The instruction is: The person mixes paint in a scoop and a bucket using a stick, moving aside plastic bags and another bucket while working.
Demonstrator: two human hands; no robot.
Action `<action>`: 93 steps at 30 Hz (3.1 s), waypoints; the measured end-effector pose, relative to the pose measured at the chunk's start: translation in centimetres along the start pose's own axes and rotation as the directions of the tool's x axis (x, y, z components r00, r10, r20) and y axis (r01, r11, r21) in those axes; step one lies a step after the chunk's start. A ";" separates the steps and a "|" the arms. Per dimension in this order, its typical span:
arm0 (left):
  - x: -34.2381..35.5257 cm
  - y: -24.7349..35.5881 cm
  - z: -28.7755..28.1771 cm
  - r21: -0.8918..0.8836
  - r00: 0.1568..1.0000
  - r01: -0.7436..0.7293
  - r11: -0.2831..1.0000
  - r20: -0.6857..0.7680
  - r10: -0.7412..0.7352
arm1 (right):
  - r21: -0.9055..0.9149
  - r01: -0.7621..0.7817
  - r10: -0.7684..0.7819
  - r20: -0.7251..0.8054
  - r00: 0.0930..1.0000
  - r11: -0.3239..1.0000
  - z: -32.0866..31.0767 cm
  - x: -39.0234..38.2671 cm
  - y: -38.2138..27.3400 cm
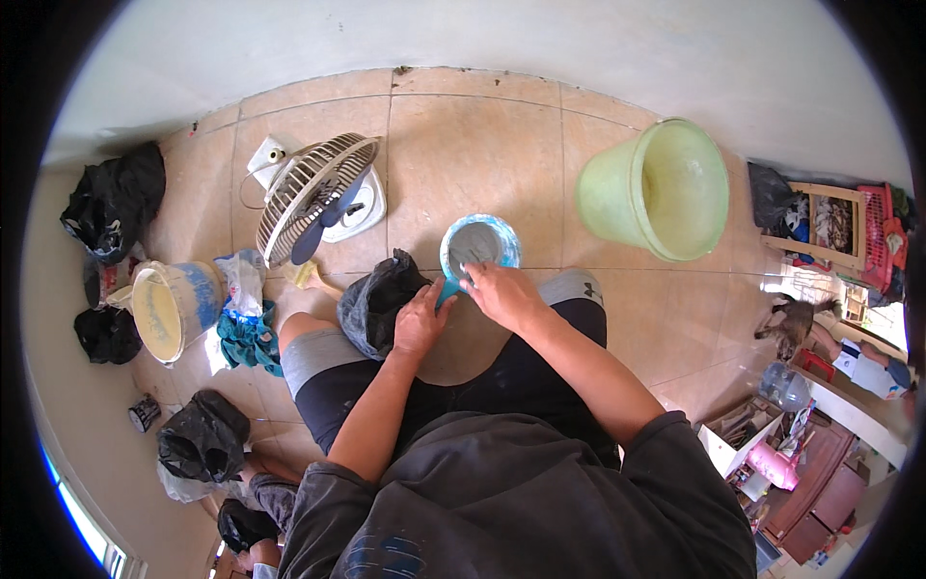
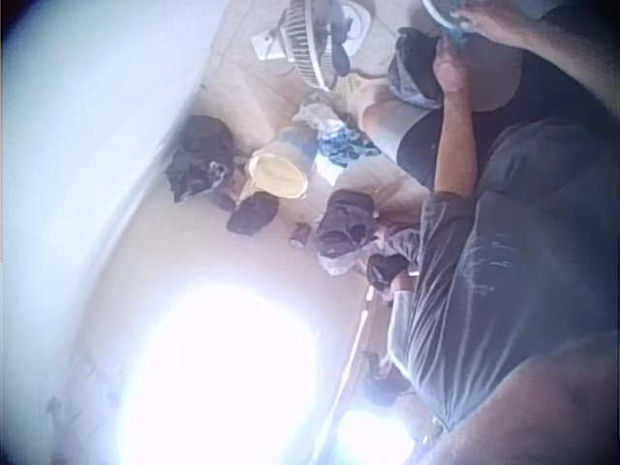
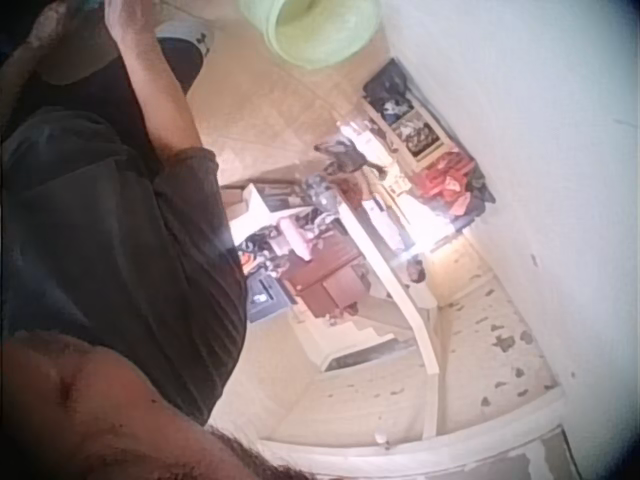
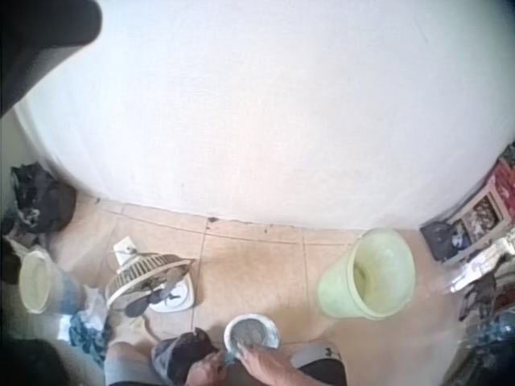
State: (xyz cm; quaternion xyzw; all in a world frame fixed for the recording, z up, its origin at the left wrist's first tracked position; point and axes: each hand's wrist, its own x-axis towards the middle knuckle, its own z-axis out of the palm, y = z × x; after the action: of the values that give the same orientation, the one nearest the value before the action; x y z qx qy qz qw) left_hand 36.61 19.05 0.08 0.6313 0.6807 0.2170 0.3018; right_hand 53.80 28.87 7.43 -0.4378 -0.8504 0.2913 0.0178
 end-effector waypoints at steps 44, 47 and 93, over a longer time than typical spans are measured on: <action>2.2 0.5 -2.3 0.007 0.997 -0.034 0.999 -0.068 0.034 | -0.062 -0.155 0.153 -0.036 0.988 0.986 -4.0 1.8 1.8; 2.9 -0.2 -2.5 -0.012 1.000 -0.017 1.000 -0.019 0.017 | 0.075 -0.276 0.277 0.005 0.961 0.958 -3.2 2.1 1.5; -13.2 -28.9 -34.2 -0.922 0.357 -0.354 -0.156 0.021 -0.934 | 0.155 -0.532 0.546 -0.066 0.835 0.833 -1.8 -0.4 6.3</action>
State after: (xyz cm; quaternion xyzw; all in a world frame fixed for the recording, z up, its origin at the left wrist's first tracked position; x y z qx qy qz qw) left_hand -7.57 5.80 7.07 -0.2432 0.5014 0.7649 0.3231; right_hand 59.16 32.30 5.78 -0.6726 -0.6694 0.3153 0.0092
